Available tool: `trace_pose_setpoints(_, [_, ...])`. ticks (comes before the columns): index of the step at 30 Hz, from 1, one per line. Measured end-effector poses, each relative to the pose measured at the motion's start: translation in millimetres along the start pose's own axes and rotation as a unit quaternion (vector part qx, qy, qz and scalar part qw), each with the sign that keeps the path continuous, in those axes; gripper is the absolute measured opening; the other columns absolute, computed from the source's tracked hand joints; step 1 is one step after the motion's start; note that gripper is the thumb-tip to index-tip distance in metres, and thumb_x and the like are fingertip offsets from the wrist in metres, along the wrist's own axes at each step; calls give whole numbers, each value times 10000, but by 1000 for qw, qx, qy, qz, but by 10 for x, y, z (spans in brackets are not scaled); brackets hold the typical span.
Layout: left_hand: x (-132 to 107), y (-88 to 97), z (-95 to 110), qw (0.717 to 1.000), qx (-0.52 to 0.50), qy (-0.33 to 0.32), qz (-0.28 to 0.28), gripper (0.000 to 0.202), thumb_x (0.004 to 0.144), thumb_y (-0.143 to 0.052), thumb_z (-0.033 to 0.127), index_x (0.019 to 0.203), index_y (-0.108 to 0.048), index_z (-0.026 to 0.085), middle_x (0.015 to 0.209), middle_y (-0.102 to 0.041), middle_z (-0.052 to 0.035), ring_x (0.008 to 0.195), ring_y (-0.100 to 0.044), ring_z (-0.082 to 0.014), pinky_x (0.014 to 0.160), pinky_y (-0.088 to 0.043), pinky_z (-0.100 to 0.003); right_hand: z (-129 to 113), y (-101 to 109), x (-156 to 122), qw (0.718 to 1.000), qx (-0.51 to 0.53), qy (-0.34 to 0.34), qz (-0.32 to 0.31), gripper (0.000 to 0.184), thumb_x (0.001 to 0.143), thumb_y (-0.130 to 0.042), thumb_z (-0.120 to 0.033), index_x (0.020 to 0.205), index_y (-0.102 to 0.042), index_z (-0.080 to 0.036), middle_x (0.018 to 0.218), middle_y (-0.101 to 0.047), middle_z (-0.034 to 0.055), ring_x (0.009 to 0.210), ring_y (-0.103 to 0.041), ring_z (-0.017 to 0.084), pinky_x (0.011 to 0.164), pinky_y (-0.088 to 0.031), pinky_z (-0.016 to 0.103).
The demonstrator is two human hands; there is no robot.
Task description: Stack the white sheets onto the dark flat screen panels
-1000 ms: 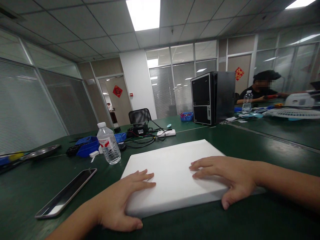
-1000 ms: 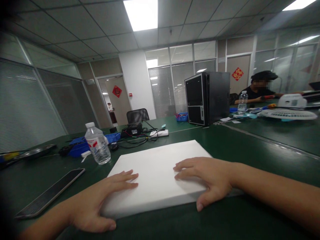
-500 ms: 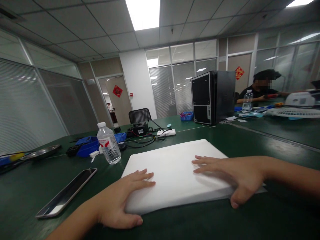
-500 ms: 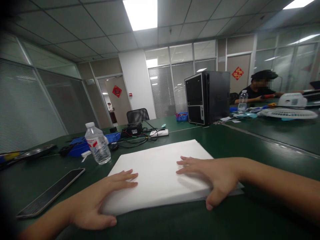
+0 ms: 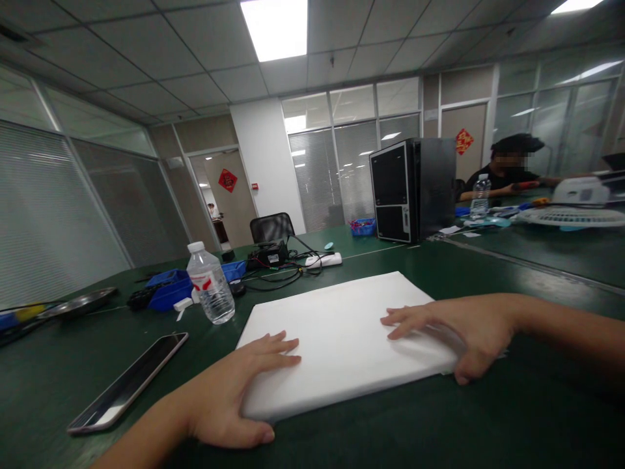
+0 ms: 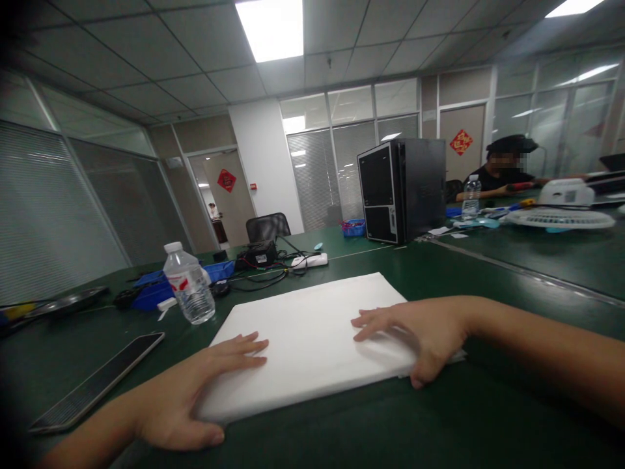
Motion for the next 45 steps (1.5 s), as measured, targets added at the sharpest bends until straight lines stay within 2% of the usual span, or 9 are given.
trace_pose_setpoints(4, [-21, -24, -69, 1000, -1, -3, 2, 971, 711, -804, 562, 1556, -370, 359, 1686, -299, -43, 1539, -213, -412, 1226, -223, -628, 97, 53, -30, 1000, -5, -26, 0, 1025, 618, -856, -295, 1545, -420, -328, 1680, -140, 68, 1519, -75, 414, 1208, -36, 639])
trace_pose_setpoints(9, [-41, -21, -63, 1000, -1, -2, -6, 971, 712, -810, 524, 1558, -366, 351, 1689, -291, -46, 1544, -198, -410, 1230, -202, -631, 164, 107, -60, 999, 7, -42, -17, 1008, 630, -833, -277, 1548, -417, -312, 1671, -186, 77, 1517, -105, 415, 1208, -33, 647])
trace_pose_setpoints(17, [-62, 4, -121, 1000, -8, 3, 3, 910, 719, -809, 473, 1532, -413, 375, 1668, -342, -36, 1536, -216, -422, 1222, -191, -661, 161, 161, -127, 999, 19, -41, 8, 930, 672, -803, -263, 1531, -450, -308, 1629, -308, 63, 1497, -225, 404, 1220, -119, 638])
trace_pose_setpoints(22, [-67, 9, -144, 1000, -15, 8, 0, 876, 739, -799, 496, 1524, -427, 378, 1665, -349, -36, 1535, -227, -413, 1221, -211, -651, 206, 181, -144, 998, 23, -47, 24, 912, 651, -831, -282, 1499, -498, -321, 1609, -353, 58, 1473, -284, 413, 1214, -165, 638])
trace_pose_setpoints(27, [-89, 43, -203, 1000, -7, 7, 10, 858, 747, -783, 572, 1510, -452, 365, 1652, -377, -48, 1524, -269, -415, 1221, -213, -647, 221, 175, -143, 999, 16, -37, 19, 943, 645, -858, -332, 1511, -485, -297, 1612, -347, 71, 1479, -271, 412, 1221, -145, 631])
trace_pose_setpoints(32, [-154, 38, -304, 999, -6, 22, 44, 863, 733, -767, 657, 1491, -477, 362, 1638, -406, -50, 1510, -317, -399, 1220, -269, -599, 233, 185, -146, 999, 11, -47, 23, 941, 652, -872, -378, 1508, -486, -315, 1605, -364, 57, 1473, -291, 404, 1224, -162, 622])
trace_pose_setpoints(35, [-176, 35, -316, 998, -6, 30, 59, 867, 722, -757, 696, 1479, -490, 365, 1630, -420, -55, 1499, -343, -395, 1215, -285, -588, 233, 208, -162, 998, 11, -52, 37, 919, 648, -876, -400, 1489, -514, -325, 1575, -414, 54, 1441, -343, 423, 1209, -207, 636])
trace_pose_setpoints(41, [-167, 53, -345, 998, -17, 32, 42, 874, 734, -769, 663, 1500, -462, 376, 1664, -354, -49, 1501, -338, -394, 1213, -298, -570, 238, 216, -175, 996, 15, -71, 44, 879, 643, -882, -451, 1453, -553, -364, 1521, -482, 37, 1308, -492, 413, 1108, -403, 607])
trace_pose_setpoints(45, [-177, 65, -381, 998, -25, 32, 41, 889, 724, -780, 661, 1505, -456, 386, 1668, -346, -43, 1497, -344, -398, 1209, -303, -578, 292, 251, -129, 996, 42, -21, 74, 689, 780, -762, -573, 1398, -622, -302, 1465, -543, 46, 1291, -515, 380, 1074, -457, 526])
Point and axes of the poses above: each hand's wrist, its own x-axis towards the middle knuckle, its own y-axis out of the back of the hand, z = x × y, the point moved 5 cm from there along x, towards the middle knuckle
